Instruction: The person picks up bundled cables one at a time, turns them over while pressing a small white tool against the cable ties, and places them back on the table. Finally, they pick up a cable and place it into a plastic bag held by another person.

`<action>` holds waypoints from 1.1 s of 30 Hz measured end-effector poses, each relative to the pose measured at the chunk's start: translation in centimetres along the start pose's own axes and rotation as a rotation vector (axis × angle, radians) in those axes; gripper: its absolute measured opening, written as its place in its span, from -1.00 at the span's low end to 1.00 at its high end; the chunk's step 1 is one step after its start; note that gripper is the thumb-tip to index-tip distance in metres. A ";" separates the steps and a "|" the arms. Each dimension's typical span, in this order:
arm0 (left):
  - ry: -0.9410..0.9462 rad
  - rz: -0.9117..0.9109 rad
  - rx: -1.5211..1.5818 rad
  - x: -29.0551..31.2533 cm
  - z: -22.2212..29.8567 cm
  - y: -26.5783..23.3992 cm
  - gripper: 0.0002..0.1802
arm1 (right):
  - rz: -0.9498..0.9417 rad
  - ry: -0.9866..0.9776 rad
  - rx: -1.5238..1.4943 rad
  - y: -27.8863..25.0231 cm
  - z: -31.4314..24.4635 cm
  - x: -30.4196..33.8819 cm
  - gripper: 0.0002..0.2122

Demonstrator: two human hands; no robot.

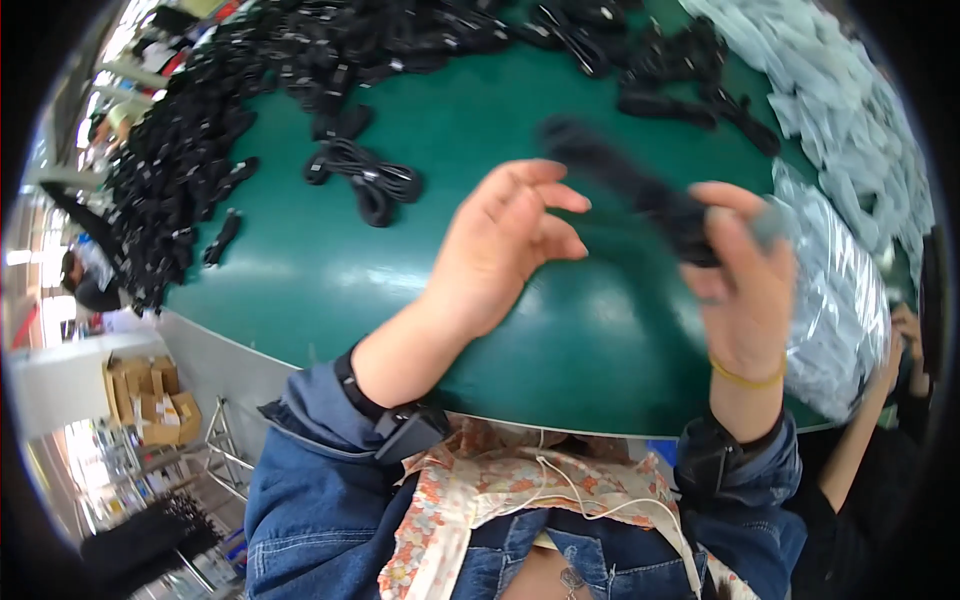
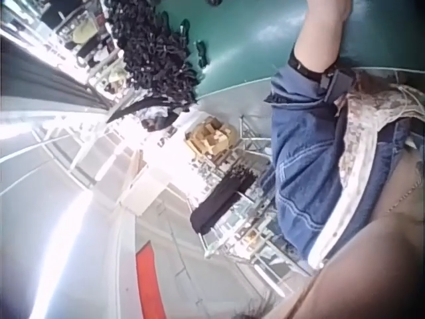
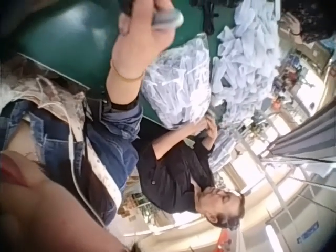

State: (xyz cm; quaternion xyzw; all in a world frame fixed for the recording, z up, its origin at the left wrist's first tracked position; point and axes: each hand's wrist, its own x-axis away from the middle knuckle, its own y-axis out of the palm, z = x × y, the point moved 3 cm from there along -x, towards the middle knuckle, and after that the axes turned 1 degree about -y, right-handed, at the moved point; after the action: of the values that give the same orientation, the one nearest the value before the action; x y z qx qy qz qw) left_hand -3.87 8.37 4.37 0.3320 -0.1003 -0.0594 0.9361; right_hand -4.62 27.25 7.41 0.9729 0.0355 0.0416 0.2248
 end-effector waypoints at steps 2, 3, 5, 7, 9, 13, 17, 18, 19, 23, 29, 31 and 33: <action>0.079 -0.011 -0.209 0.4 0.5 -0.6 -0.58 | 0.299 -0.435 0.143 -0.6 -3.3 0.5 -0.78; 0.108 -0.002 -0.220 1.0 1.2 -1.4 -0.58 | 0.497 -0.664 0.266 -0.8 -5.1 1.1 -0.77; 0.147 -0.123 -0.434 2.9 2.2 -2.3 -0.63 | 0.328 -0.949 0.328 -5.9 -10.1 3.2 -0.74; 0.206 -0.009 -0.590 4.8 3.8 -5.2 -0.80 | 0.360 -0.935 0.490 -4.3 -10.9 1.8 -0.74; 0.265 0.124 -0.772 5.8 5.0 -8.0 -0.85 | 0.426 -0.887 0.855 -1.7 -11.7 -1.1 -0.74; 0.319 0.226 -0.918 6.2 7.1 -9.7 -0.88 | 0.147 -0.935 1.605 -3.5 -6.8 -7.7 -0.78; 0.486 0.145 -1.321 4.3 9.8 -8.8 -0.90 | -0.174 -0.569 1.310 -0.5 -3.0 -5.4 -0.83; 0.492 0.137 -1.318 3.3 10.6 -7.9 -0.90 | -0.227 -0.497 1.276 0.2 -2.7 -4.4 -0.84; 0.565 0.081 -1.475 2.0 11.4 -6.7 -0.87 | -0.217 -0.493 1.283 0.7 -2.4 -3.3 -0.84; 0.480 -0.130 -2.075 -1.8 11.7 -8.1 -0.77 | -0.338 -0.526 1.083 1.6 -0.5 -1.5 -0.87; 0.159 -0.243 -2.463 -3.6 12.3 -4.5 -0.71 | -0.275 -0.429 0.943 0.1 1.2 -1.7 -0.89; 0.310 -0.021 -1.815 -3.2 11.9 -1.7 -0.70 | -0.184 -0.423 0.854 -0.5 1.0 -1.4 -0.88; 0.499 -0.050 -1.459 -2.4 9.7 0.1 -0.67 | -0.151 -0.413 0.794 -0.1 0.5 -1.1 -0.87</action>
State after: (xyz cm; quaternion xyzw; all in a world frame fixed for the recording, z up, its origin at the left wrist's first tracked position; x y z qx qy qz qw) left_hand -8.40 2.91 11.45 -0.3636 0.1859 -0.0548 0.9112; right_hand -5.63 27.03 6.86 0.9664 0.0743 -0.1866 -0.1607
